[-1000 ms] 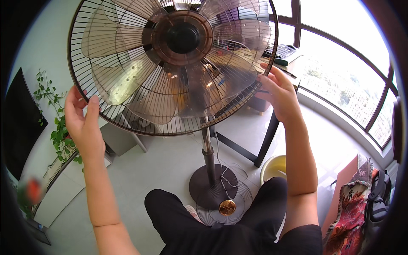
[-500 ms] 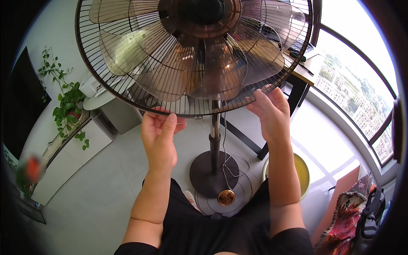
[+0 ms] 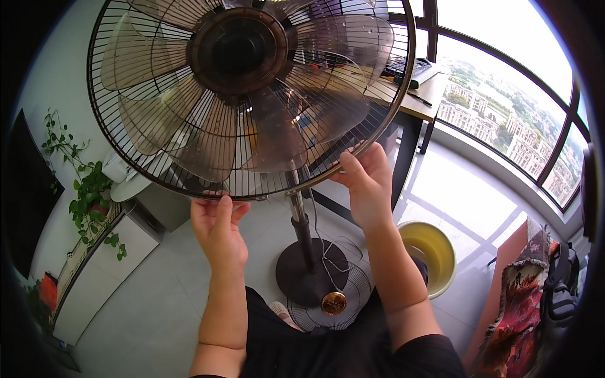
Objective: The person assembles a standing fan by attaching the front and rear wire cages to the fan head. They use a screwdriver to tighten the screws securing the cages in place.
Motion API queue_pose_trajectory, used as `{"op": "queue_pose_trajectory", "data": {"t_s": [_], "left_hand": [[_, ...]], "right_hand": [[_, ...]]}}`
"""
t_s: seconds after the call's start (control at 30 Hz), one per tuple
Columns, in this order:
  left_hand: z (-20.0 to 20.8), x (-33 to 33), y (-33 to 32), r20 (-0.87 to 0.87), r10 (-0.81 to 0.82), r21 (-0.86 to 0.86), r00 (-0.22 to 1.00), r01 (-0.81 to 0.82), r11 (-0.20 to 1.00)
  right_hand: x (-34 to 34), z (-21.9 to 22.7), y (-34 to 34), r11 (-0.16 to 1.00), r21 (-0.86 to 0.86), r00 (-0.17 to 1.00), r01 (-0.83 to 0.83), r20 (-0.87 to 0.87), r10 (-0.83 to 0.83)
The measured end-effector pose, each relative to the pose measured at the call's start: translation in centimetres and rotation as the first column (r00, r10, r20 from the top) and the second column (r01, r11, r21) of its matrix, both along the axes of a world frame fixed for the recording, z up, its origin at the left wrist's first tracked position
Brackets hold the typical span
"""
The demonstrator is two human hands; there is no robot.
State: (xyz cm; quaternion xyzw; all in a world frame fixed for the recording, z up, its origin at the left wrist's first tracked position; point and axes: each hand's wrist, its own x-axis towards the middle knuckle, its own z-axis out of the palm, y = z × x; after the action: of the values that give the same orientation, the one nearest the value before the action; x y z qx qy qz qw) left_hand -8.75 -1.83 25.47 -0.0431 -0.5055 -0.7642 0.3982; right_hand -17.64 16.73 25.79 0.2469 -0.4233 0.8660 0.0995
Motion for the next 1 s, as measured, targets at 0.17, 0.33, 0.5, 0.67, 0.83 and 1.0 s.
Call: {"op": "queue_pose_trajectory", "data": {"t_s": [0.17,0.33,0.5,0.67,0.83,1.0], "left_hand": [[0.1,0.4,0.9,-0.035,0.016,0.013,0.999,-0.016,1.0],[0.0,0.5,1.1,-0.033,0.035,0.044,0.999,-0.034,0.998],[-0.1,0.8,0.9,-0.029,0.041,0.038,0.999,-0.04,0.998],[-0.2,0.7,0.7,-0.026,0.048,0.06,0.998,-0.047,0.997],[-0.2,0.7,0.6,-0.057,0.027,0.044,0.998,-0.025,0.999],[-0.4,0.3,0.6,-0.072,0.022,0.04,0.997,-0.019,0.999]], "right_hand": [[0.5,-0.1,-0.5,0.995,-0.052,0.996,0.085,-0.016,-0.086],[0.5,0.1,-0.9,0.993,-0.073,0.996,0.088,-0.004,-0.089],[0.8,-0.1,-1.2,0.985,-0.066,0.987,0.157,-0.013,-0.158],[1.4,-0.1,-1.9,0.953,-0.061,0.951,0.296,-0.07,-0.3],[1.0,0.3,-1.5,0.979,-0.068,0.981,0.194,0.025,-0.192],[0.9,0.2,-1.5,0.982,-0.067,0.984,0.175,0.039,-0.173]]}}
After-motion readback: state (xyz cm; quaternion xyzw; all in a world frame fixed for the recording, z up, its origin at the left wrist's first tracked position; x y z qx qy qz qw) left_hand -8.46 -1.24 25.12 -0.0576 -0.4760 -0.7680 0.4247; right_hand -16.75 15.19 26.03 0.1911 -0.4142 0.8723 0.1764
